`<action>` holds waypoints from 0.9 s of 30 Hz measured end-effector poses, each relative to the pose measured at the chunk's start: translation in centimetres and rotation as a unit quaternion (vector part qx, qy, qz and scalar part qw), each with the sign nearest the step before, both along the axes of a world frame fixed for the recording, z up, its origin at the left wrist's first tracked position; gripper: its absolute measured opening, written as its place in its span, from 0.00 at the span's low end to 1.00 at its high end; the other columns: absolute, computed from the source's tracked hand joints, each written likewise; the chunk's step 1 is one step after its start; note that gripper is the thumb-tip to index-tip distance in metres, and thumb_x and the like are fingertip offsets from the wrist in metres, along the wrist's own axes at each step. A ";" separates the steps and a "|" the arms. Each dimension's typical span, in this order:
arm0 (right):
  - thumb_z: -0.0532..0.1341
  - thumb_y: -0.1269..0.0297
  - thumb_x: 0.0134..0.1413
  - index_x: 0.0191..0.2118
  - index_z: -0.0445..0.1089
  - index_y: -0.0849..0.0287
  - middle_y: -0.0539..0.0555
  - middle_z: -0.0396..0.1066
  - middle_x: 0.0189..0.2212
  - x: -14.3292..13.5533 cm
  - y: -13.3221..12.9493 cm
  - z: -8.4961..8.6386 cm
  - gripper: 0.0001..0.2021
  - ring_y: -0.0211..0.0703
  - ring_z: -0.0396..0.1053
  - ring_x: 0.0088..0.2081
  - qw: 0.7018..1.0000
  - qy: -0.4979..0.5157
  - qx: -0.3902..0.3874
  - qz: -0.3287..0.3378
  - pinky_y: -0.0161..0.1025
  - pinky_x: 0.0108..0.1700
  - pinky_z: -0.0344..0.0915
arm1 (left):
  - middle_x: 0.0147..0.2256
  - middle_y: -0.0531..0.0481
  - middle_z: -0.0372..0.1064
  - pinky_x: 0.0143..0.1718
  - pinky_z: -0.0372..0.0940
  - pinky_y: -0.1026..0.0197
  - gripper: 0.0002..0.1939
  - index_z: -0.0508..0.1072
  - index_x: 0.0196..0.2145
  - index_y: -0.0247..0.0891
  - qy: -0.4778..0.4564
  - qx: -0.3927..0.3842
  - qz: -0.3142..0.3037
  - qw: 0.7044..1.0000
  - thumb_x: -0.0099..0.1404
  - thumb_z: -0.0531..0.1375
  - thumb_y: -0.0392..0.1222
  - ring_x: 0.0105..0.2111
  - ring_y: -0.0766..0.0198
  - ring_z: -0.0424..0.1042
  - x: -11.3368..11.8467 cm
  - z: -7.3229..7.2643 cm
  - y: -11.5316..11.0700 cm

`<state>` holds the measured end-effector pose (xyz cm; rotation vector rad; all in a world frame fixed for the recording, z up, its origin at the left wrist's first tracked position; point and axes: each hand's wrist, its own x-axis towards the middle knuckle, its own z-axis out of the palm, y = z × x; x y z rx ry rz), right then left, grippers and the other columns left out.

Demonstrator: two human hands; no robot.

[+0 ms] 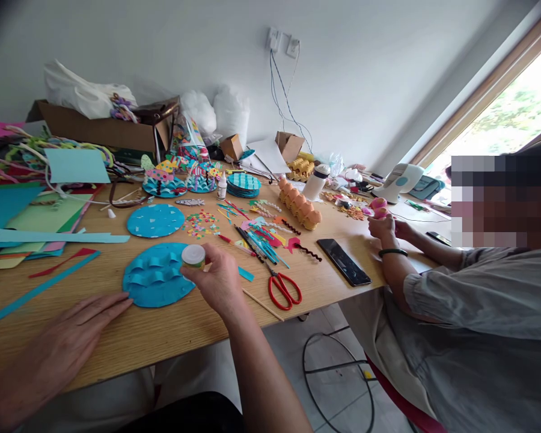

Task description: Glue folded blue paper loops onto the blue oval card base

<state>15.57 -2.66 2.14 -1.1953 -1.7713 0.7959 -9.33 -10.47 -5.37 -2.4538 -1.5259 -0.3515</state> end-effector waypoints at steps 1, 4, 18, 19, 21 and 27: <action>0.65 0.62 0.42 0.29 0.70 0.56 0.46 0.69 0.25 0.0 0.0 0.0 0.07 0.38 0.65 0.29 1.000 -0.004 -0.004 0.003 0.34 0.35 0.60 | 0.52 0.51 0.68 0.50 0.65 0.55 0.26 0.69 0.51 0.40 0.000 -0.001 -0.002 1.000 0.59 0.44 0.30 0.49 0.58 0.68 0.0 0.1 0.0; 0.65 0.62 0.42 0.29 0.70 0.56 0.46 0.70 0.26 0.0 0.0 0.1 0.07 0.38 0.65 0.30 1.000 -0.011 -0.003 0.006 0.34 0.35 0.60 | 0.51 0.51 0.68 0.50 0.65 0.56 0.26 0.70 0.51 0.41 0.001 0.012 -0.009 1.000 0.58 0.45 0.29 0.48 0.58 0.69 -0.1 0.0 0.0; 0.66 0.64 0.41 0.29 0.70 0.57 0.46 0.70 0.27 -0.3 -0.8 0.9 0.07 0.39 0.65 0.31 0.998 0.044 -0.004 0.034 0.33 0.35 0.59 | 0.49 0.49 0.71 0.48 0.66 0.56 0.25 0.72 0.48 0.39 0.019 0.052 -0.017 0.998 0.61 0.43 0.30 0.46 0.60 0.71 0.1 0.0 0.1; 0.66 0.65 0.41 0.29 0.70 0.57 0.46 0.70 0.27 -0.3 -0.9 0.9 0.07 0.39 0.65 0.31 0.998 0.045 -0.009 0.038 0.33 0.35 0.60 | 0.50 0.50 0.70 0.49 0.65 0.56 0.25 0.71 0.49 0.39 0.019 0.042 -0.018 0.999 0.60 0.43 0.30 0.47 0.59 0.70 -0.1 -0.1 0.1; 0.66 0.65 0.42 0.30 0.70 0.57 0.47 0.70 0.27 -0.5 -0.9 0.8 0.07 0.39 0.66 0.31 0.998 0.048 -0.013 0.046 0.33 0.35 0.60 | 0.52 0.50 0.68 0.50 0.64 0.56 0.25 0.68 0.52 0.40 0.019 0.022 -0.022 0.999 0.60 0.45 0.30 0.49 0.59 0.68 -0.5 -0.4 0.1; 0.66 0.64 0.42 0.30 0.69 0.57 0.47 0.70 0.28 -0.9 -0.9 0.1 0.07 0.39 0.66 0.31 0.999 0.021 -0.004 0.042 0.34 0.35 0.60 | 0.54 0.53 0.65 0.52 0.62 0.57 0.26 0.65 0.55 0.44 -0.018 -0.029 -0.017 0.999 0.60 0.47 0.31 0.51 0.59 0.66 -0.9 -0.7 0.2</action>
